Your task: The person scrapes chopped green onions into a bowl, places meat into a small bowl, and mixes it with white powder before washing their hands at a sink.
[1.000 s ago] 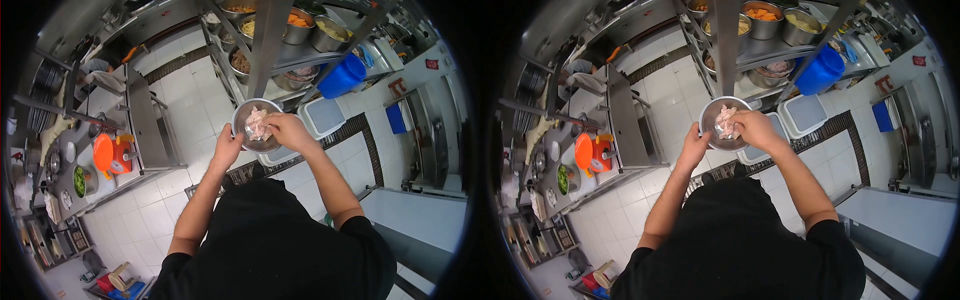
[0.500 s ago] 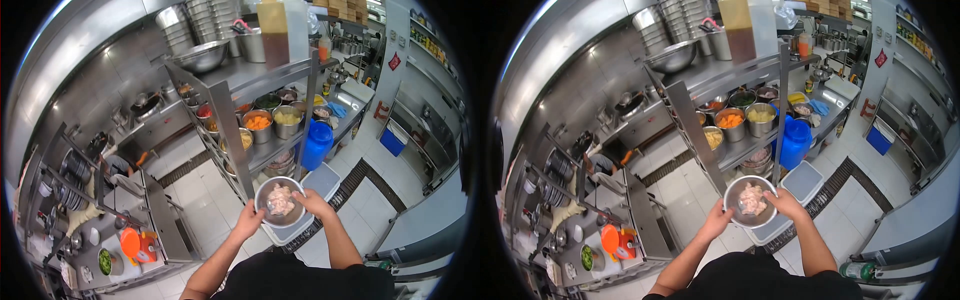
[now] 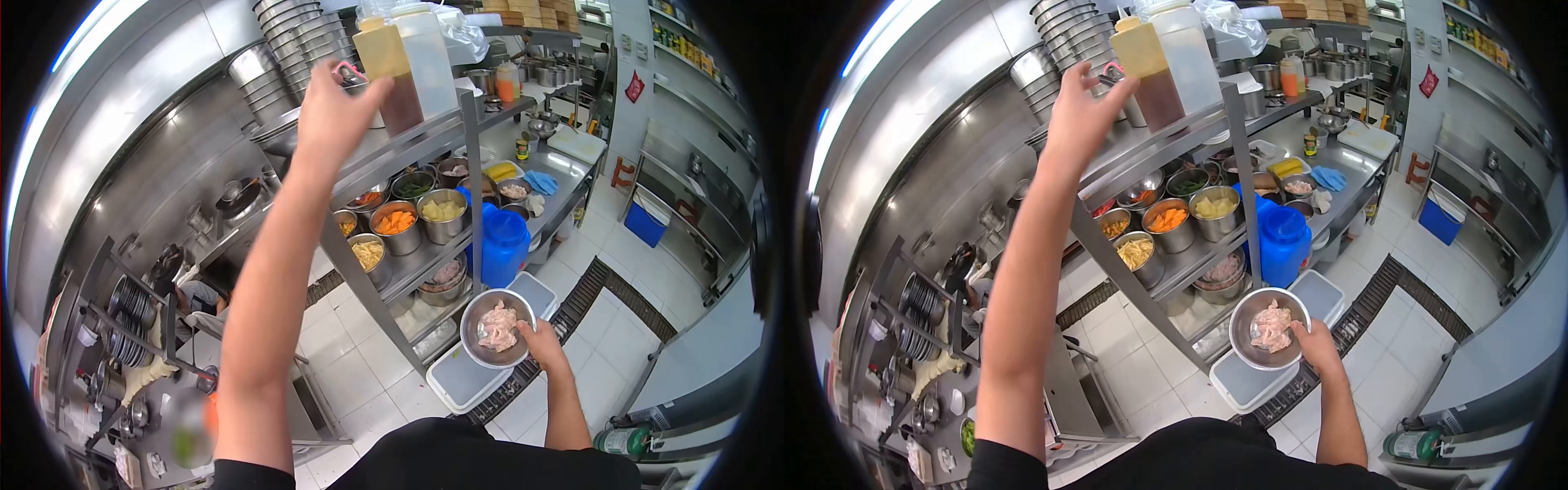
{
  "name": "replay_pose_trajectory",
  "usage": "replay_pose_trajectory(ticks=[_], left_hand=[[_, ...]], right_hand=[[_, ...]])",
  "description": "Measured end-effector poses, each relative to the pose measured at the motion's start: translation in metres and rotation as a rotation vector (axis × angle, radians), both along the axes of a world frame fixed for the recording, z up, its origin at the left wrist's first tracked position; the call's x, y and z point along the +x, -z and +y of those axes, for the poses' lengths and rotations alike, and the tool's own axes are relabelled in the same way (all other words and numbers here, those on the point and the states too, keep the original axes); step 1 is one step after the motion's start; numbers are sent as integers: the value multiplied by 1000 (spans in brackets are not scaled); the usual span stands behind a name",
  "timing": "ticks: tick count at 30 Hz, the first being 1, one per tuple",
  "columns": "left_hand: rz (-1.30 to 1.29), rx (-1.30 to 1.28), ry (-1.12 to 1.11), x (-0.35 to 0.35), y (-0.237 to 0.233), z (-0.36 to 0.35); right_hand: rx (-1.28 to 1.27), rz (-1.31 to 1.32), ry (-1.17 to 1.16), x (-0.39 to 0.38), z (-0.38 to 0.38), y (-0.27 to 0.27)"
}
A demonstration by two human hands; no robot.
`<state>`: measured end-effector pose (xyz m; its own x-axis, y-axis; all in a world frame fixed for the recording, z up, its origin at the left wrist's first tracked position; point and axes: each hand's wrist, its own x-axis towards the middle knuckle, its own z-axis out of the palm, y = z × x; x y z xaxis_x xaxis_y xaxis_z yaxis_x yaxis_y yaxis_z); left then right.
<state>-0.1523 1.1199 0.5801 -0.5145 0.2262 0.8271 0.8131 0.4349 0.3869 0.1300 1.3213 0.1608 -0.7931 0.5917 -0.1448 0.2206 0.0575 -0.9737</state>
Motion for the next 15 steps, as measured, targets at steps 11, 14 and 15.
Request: replay_pose_trajectory(ticks=[11, 14, 15], left_hand=[[-343, -59, 81, -53, -23, 49], [-286, -114, 102, -56, -26, 14], [-318, -165, 45, -35, -30, 3]], right_hand=[[12, 36, 14, 2, 17, 42], [-4, 42, 6, 3, 27, 39], [-27, 1, 5, 4, 28, 33]])
